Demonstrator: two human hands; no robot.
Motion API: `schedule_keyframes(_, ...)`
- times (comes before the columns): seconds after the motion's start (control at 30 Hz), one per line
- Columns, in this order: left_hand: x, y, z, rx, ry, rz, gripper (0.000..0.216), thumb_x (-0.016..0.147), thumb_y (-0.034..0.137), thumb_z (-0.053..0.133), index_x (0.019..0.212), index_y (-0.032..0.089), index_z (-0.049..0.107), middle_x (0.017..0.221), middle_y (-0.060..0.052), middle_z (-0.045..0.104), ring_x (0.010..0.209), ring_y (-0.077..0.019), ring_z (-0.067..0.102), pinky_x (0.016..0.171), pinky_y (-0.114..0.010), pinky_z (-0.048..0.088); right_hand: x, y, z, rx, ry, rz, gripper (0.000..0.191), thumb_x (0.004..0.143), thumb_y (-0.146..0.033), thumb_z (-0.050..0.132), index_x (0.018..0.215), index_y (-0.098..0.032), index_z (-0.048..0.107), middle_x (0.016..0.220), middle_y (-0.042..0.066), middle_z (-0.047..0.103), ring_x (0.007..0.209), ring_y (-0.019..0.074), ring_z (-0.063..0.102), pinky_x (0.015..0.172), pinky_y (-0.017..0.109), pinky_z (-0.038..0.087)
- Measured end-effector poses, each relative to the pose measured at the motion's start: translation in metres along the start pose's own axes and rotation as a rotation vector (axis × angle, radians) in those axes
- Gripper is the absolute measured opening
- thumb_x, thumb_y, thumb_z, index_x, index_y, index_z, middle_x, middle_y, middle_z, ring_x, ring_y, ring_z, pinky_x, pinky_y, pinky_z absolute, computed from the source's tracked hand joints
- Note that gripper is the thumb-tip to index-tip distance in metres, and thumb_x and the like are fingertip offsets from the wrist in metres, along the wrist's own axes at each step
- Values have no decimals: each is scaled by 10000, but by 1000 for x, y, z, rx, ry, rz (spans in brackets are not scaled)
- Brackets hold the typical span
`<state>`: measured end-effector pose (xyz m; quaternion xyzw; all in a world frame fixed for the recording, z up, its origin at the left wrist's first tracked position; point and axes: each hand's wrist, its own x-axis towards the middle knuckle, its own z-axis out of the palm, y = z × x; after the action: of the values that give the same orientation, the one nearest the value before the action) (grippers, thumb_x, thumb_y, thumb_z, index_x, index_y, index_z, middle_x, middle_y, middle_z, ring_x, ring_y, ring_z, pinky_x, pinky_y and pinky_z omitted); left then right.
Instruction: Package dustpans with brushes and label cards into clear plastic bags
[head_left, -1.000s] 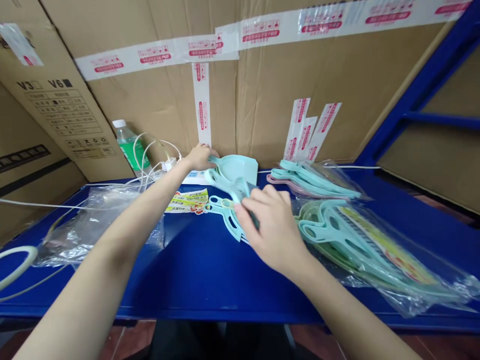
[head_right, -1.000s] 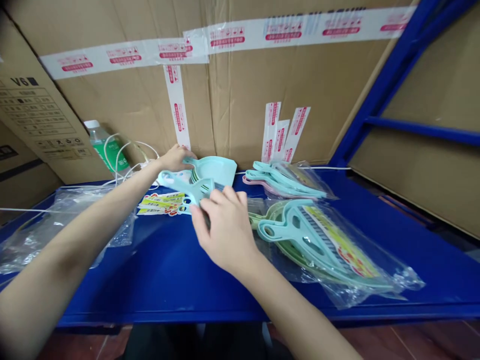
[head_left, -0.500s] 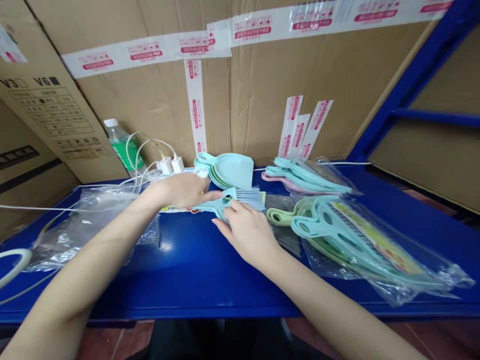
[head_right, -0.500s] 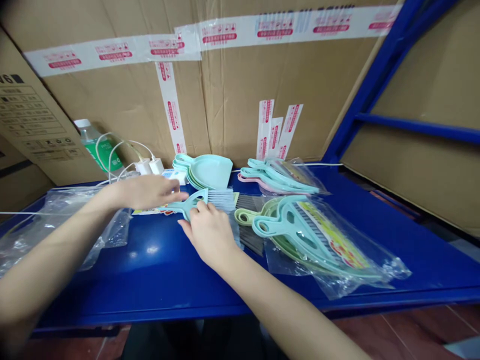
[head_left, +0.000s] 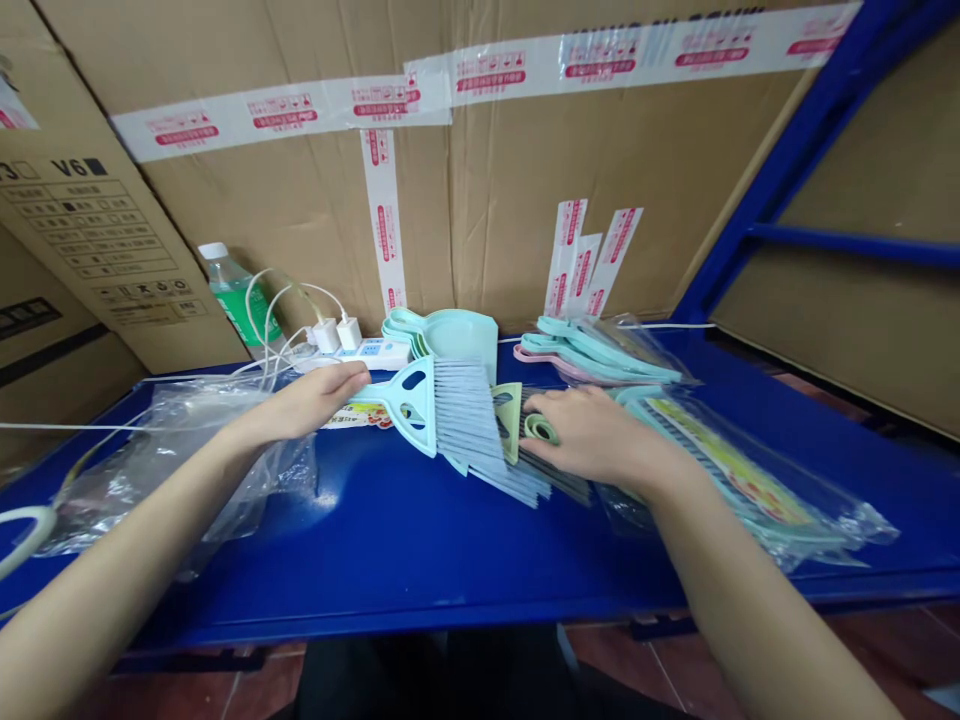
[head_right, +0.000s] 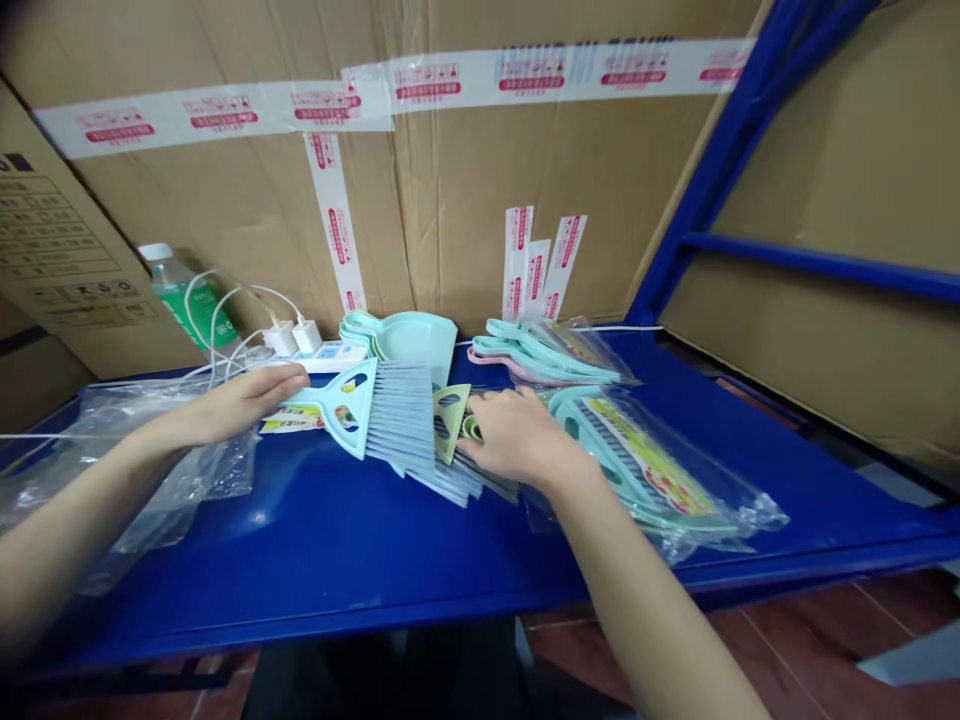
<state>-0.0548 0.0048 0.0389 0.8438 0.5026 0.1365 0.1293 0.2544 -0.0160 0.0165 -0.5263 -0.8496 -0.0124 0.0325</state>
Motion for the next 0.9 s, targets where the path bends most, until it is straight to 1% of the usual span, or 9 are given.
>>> schedule_keyframes(0.13,13,7,3,-39,-5,24,318,963,401,293,884,197,523,855,-38,603,820,-195,566,786,-345,483,-2,13,6,29,-12,-22,112,792,-180,629,897,-192,668,978,114,742,901,294,698,724,347,488)
schedule_keyframes(0.23,25,16,8,1,-38,52,303,957,391,271,811,207,461,825,-28,566,787,-182,547,773,-334,483,-7,24,8,63,22,-26,114,850,-190,563,932,-192,641,1005,113,719,930,274,685,746,344,500)
schedule_keyframes(0.33,38,21,14,45,-75,80,303,956,385,266,754,215,414,780,-22,541,762,-177,535,744,-320,481,-11,35,10,144,161,0,156,890,-230,505,978,-196,629,1089,119,691,1012,285,662,825,384,508)
schedule_keyframes(0.4,46,25,19,55,-93,91,309,959,375,257,739,215,403,783,-27,548,755,-174,540,727,-312,482,-11,38,12,202,269,6,178,891,-252,494,987,-197,633,1096,119,684,995,297,661,846,424,511)
schedule_keyframes(0.47,54,29,25,74,-115,101,317,968,358,244,742,213,411,794,-32,565,757,-171,558,730,-306,491,-10,38,14,226,312,-2,202,898,-265,481,1006,-192,636,1064,119,682,962,299,660,856,451,512)
schedule_keyframes(0.6,65,40,39,178,-154,103,312,985,321,265,762,206,451,702,-18,572,678,-172,585,680,-295,495,-6,31,15,219,302,26,294,932,-276,442,1120,-143,624,1101,149,666,1022,311,645,866,451,514)
schedule_keyframes(0.73,64,51,52,360,-85,73,254,987,275,313,873,181,519,683,-34,581,670,-217,609,666,-337,489,-1,22,16,125,275,66,341,954,-242,431,1233,-124,589,1206,169,646,1118,305,618,855,411,521)
schedule_keyframes(0.8,61,55,55,439,-43,66,255,990,244,315,914,166,546,753,-62,614,735,-234,633,698,-352,501,3,17,18,73,230,66,298,940,-210,476,1191,-135,618,1189,162,661,1119,303,615,834,389,523)
schedule_keyframes(0.9,58,62,55,530,12,68,281,991,207,310,944,148,581,905,-111,638,853,-252,645,755,-372,517,8,10,21,43,195,59,216,885,-161,565,1071,-137,672,1062,152,699,1039,316,634,802,393,524)
